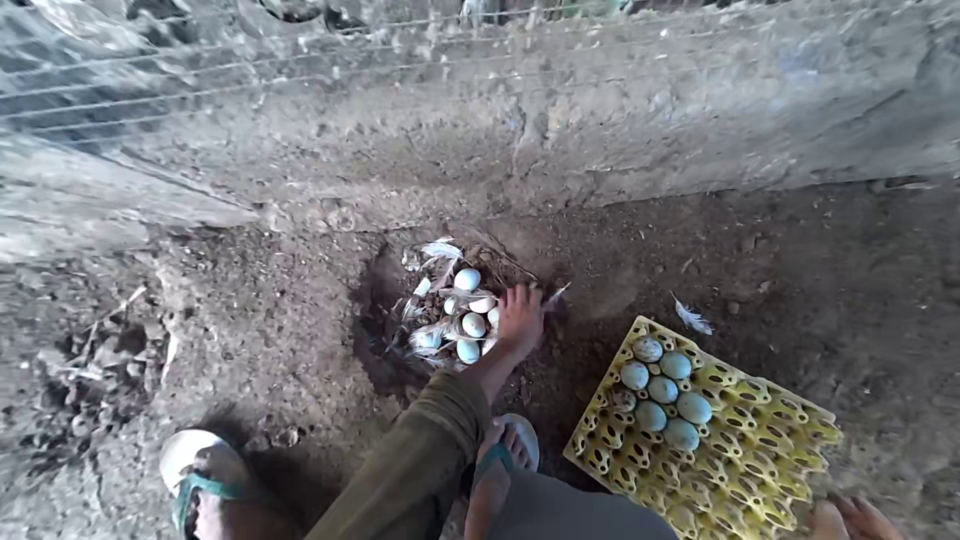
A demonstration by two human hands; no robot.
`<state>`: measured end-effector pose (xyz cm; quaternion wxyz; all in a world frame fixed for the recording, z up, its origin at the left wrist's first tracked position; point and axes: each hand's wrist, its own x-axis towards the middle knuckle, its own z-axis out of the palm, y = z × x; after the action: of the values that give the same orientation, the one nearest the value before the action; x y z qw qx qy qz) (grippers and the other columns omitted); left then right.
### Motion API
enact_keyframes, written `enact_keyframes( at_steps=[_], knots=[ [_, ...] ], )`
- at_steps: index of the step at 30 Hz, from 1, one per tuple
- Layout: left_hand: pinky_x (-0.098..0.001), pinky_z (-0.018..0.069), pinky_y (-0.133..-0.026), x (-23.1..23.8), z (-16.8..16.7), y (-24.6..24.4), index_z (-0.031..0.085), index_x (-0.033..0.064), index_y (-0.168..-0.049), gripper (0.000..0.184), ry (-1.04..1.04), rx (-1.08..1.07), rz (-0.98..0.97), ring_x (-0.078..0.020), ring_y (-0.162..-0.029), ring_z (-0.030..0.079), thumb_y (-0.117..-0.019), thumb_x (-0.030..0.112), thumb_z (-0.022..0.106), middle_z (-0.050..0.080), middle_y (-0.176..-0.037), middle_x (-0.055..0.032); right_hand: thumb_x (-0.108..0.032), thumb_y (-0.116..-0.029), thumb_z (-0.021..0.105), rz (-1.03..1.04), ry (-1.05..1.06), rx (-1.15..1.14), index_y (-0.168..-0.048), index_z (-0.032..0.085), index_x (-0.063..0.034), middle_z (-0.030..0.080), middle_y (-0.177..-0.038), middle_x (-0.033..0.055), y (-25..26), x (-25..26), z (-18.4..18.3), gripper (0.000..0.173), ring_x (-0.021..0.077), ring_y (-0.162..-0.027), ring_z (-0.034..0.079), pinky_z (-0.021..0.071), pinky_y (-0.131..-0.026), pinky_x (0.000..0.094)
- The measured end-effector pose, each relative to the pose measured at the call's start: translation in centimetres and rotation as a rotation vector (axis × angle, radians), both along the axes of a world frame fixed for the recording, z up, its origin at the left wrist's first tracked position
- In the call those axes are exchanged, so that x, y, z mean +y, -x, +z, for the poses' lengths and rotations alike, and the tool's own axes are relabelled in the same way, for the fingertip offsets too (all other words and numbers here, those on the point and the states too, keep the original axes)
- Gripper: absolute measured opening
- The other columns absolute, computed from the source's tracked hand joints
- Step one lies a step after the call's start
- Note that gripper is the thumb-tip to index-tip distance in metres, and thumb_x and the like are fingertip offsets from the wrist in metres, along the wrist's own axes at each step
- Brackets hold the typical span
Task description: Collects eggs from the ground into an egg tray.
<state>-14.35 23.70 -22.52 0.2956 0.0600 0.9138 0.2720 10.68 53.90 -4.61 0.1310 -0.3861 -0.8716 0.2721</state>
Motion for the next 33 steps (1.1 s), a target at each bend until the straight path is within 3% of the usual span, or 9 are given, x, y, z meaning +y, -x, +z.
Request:
enact_keyframes(
  at_steps=[5, 10, 14, 18, 22, 25, 27, 30, 33],
  knots=[
    [-0.0562, 0.0430, -0.108, -0.8, 1.7, -5.0, 0.059, 0.0023, -0.134, 0.035, -0.139, -0.028, -0.257, -0.0438, -0.128, 0.054, -0.1007, 0.014, 0.060, 0.055, -0.138, -0.0261, -0.017, -0.1043, 0.045, 0.306, 0.060, 0.134, -0.140, 0.034, 0.0210, 0.055, -0.127, 0.0278, 5.9, -4.0, 0.2, 0.053, 0.0147, -0.109, 0.064, 0.0569, -0.090, 0.0298],
    [-0.0582, 0.0490, -0.101, -7.1, 6.0, -7.1, 0.056, -0.0005, -0.135, 0.033, -0.193, -0.103, -0.328, -0.0473, -0.126, 0.055, -0.1022, 0.004, 0.052, 0.053, -0.138, -0.0283, -0.021, -0.1044, 0.048, 0.572, 0.105, 0.241, -0.133, 0.046, 0.0118, 0.063, -0.120, 0.0109, 11.4, -7.9, -1.4, 0.044, 0.0066, -0.106, 0.065, 0.0574, -0.089, 0.0278],
    [-0.0582, 0.0483, -0.104, -15.7, 10.2, -3.4, 0.051, 0.0017, -0.144, 0.048, 0.035, -0.133, -0.343, -0.0475, -0.128, 0.054, -0.0966, 0.002, 0.060, 0.050, -0.143, -0.0286, -0.019, -0.1009, 0.051, 0.700, 0.304, -0.023, -0.128, 0.057, 0.0125, 0.066, -0.119, 0.0240, 15.6, -13.8, -3.4, 0.042, 0.0200, -0.104, 0.068, 0.0582, -0.089, 0.0363],
    [-0.0605, 0.0522, -0.096, -27.0, 12.3, 0.2, 0.056, -0.0004, -0.137, 0.039, 0.262, 0.109, -0.196, -0.0479, -0.118, 0.059, -0.0979, 0.000, 0.060, 0.056, -0.132, -0.0287, -0.017, -0.1006, 0.059, 0.998, 0.399, -0.288, -0.129, 0.065, 0.0032, 0.068, -0.122, 0.0229, 20.3, -22.0, -7.7, 0.035, 0.0297, -0.109, 0.069, 0.0579, -0.095, 0.0436],
    [-0.0739, 0.0476, -0.090, -37.9, 15.4, 2.0, 0.056, 0.0011, -0.135, 0.037, 0.540, 0.193, -0.006, -0.0566, -0.120, 0.055, -0.1041, 0.022, 0.058, 0.054, -0.132, -0.0320, -0.031, -0.0949, 0.069, 1.385, 0.181, -0.528, -0.145, 0.058, -0.0165, 0.047, -0.154, 0.0186, 24.2, -30.4, -13.0, 0.053, 0.0384, -0.143, 0.043, 0.0386, -0.115, 0.0551],
    [-0.0917, 0.0194, -0.098, -42.3, 17.6, 1.7, 0.043, 0.0203, -0.155, 0.085, 0.680, 0.125, 0.113, -0.0649, -0.146, 0.016, -0.0844, 0.043, 0.083, 0.026, -0.160, -0.0331, -0.048, -0.0881, 0.074, 1.537, -0.052, -0.715, -0.158, 0.040, -0.0296, 0.012, -0.170, 0.0230, 25.9, -34.2, -15.9, 0.081, 0.0451, -0.156, 0.012, 0.0187, -0.121, 0.0652],
    [-0.0913, 0.0152, -0.101, -42.5, 18.0, 1.2, 0.040, 0.0227, -0.157, 0.092, 0.709, 0.089, 0.128, -0.0649, -0.147, 0.009, -0.0803, 0.046, 0.086, 0.019, -0.163, -0.0333, -0.044, -0.0910, 0.073, 1.554, -0.108, -0.756, -0.156, 0.045, -0.0255, 0.005, -0.170, 0.0274, 25.8, -35.2, -17.3, 0.073, 0.0477, -0.156, 0.003, 0.0162, -0.121, 0.0671],
    [-0.0787, 0.0196, -0.114, -40.2, 17.0, 0.5, 0.047, 0.0080, -0.152, 0.071, 0.566, 0.185, 0.092, -0.0589, -0.148, 0.020, -0.0925, 0.036, 0.075, 0.028, -0.159, -0.0345, -0.020, -0.1020, 0.061, 1.602, -0.074, -0.733, -0.135, 0.063, -0.0037, 0.035, -0.156, 0.0331, 25.1, -35.7, -16.9, 0.037, 0.0515, -0.144, 0.035, 0.0443, -0.108, 0.0609],
    [-0.0665, 0.0383, -0.111, -35.4, 15.1, 0.3, 0.051, -0.0001, -0.146, 0.054, 0.363, 0.257, 0.054, -0.0501, -0.141, 0.040, -0.1003, 0.026, 0.062, 0.040, -0.153, -0.0304, -0.003, -0.1033, 0.048, 1.638, 0.064, -0.706, -0.123, 0.065, 0.0061, 0.058, -0.133, 0.0280, 24.3, -35.0, -16.8, 0.027, 0.0452, -0.130, 0.053, 0.0487, -0.105, 0.0524]
  ],
)
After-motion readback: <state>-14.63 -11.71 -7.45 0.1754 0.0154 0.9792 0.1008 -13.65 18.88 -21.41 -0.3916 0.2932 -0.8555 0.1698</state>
